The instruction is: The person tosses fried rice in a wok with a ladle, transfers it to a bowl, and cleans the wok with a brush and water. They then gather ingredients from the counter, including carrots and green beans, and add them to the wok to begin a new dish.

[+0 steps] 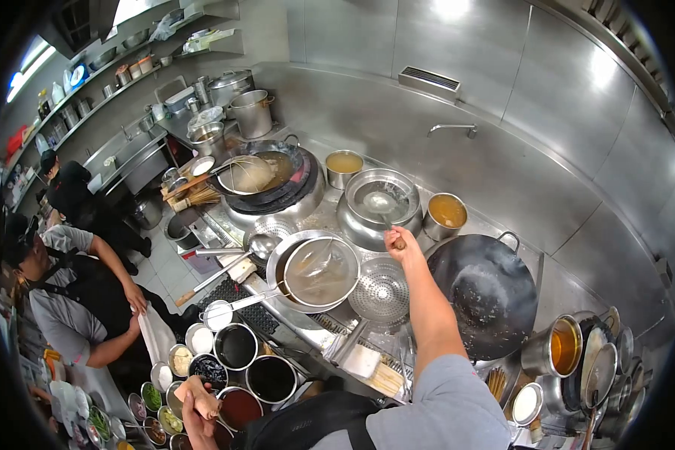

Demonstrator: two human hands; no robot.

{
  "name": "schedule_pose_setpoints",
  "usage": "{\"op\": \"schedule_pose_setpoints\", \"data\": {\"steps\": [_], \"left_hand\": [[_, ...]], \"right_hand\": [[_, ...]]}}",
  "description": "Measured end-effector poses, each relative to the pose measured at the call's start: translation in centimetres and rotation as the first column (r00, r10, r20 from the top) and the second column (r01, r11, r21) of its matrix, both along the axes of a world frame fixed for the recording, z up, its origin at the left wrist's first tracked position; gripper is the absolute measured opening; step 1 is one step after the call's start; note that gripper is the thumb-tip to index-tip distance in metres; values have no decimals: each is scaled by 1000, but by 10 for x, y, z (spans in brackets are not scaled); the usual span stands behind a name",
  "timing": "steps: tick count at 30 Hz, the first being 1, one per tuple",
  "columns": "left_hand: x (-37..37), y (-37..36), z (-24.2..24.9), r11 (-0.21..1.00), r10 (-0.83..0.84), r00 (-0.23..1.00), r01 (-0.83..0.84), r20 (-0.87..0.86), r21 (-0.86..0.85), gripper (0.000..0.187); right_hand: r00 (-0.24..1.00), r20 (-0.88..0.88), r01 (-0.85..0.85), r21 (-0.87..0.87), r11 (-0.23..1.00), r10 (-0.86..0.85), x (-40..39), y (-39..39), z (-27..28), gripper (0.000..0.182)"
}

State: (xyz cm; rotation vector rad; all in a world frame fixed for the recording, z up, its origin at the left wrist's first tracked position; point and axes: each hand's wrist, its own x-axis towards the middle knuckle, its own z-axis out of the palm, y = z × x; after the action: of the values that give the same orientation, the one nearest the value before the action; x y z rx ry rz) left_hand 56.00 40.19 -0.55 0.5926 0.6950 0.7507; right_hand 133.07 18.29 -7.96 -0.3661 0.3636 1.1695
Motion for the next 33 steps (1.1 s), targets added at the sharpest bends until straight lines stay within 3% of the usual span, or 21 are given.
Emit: {"op": "schedule_pose_setpoints", "data": {"steps": [2,4,7,10,11,17,20,22,23,24,26,28,29,30,32,33], "left_hand": [[-1,7,-5,999,6,1000,-5,22,-36,60],[7,12,-5,997,-3,999,6,44,-80,63],[35,24,0,978,-183,950,201,253,-49,72],[83,20,23,942,-289,897,328,336,-65,80],[100,24,16,904,-387,835,427,392,-18,77],[222,-19,27,736,-611,628,674,482,54,72],[280,-78,44,575,-643,451,818,619,1,69],[312,-128,52,417,-652,354,906,671,-74,68],[327,-156,52,356,-679,288,933,676,-40,69],[342,-185,47,200,-640,180,978,747,-65,70],[358,-245,63,73,-792,97,995,602,-64,72],[367,-304,81,-35,-837,-11,999,548,-33,76],[372,-324,80,-72,-846,-39,997,532,-41,77],[375,-336,73,-94,-845,-54,994,533,-47,77],[383,-352,68,-210,-640,-57,972,766,-103,79],[380,-357,71,-112,-810,-25,987,586,-113,85]], "right_hand": [[978,-126,187,164,969,-167,-37,5,25,22],[975,-143,201,218,955,-173,-60,-10,44,26],[981,-127,182,342,922,-147,-85,-47,73,37],[981,-47,194,314,929,-189,-127,-95,124,31],[981,-20,190,320,928,-194,-142,-115,142,30],[962,58,246,256,935,-268,-252,-239,240,28],[945,68,301,195,933,-319,-303,-294,256,27],[937,135,316,67,947,-322,-334,-327,254,27],[937,83,337,56,940,-340,-345,-344,247,26],[943,22,332,54,942,-333,-355,-357,238,23],[934,36,354,23,935,-354,-368,-377,203,17],[908,65,417,-34,908,-415,-385,-374,179,16],[884,204,459,-207,864,-421,-395,-361,182,21],[859,335,497,-368,786,-387,-407,-351,186,28],[805,593,352,-482,802,3,-424,-357,177,47],[587,776,425,-540,727,233,-438,-367,180,63]]}}
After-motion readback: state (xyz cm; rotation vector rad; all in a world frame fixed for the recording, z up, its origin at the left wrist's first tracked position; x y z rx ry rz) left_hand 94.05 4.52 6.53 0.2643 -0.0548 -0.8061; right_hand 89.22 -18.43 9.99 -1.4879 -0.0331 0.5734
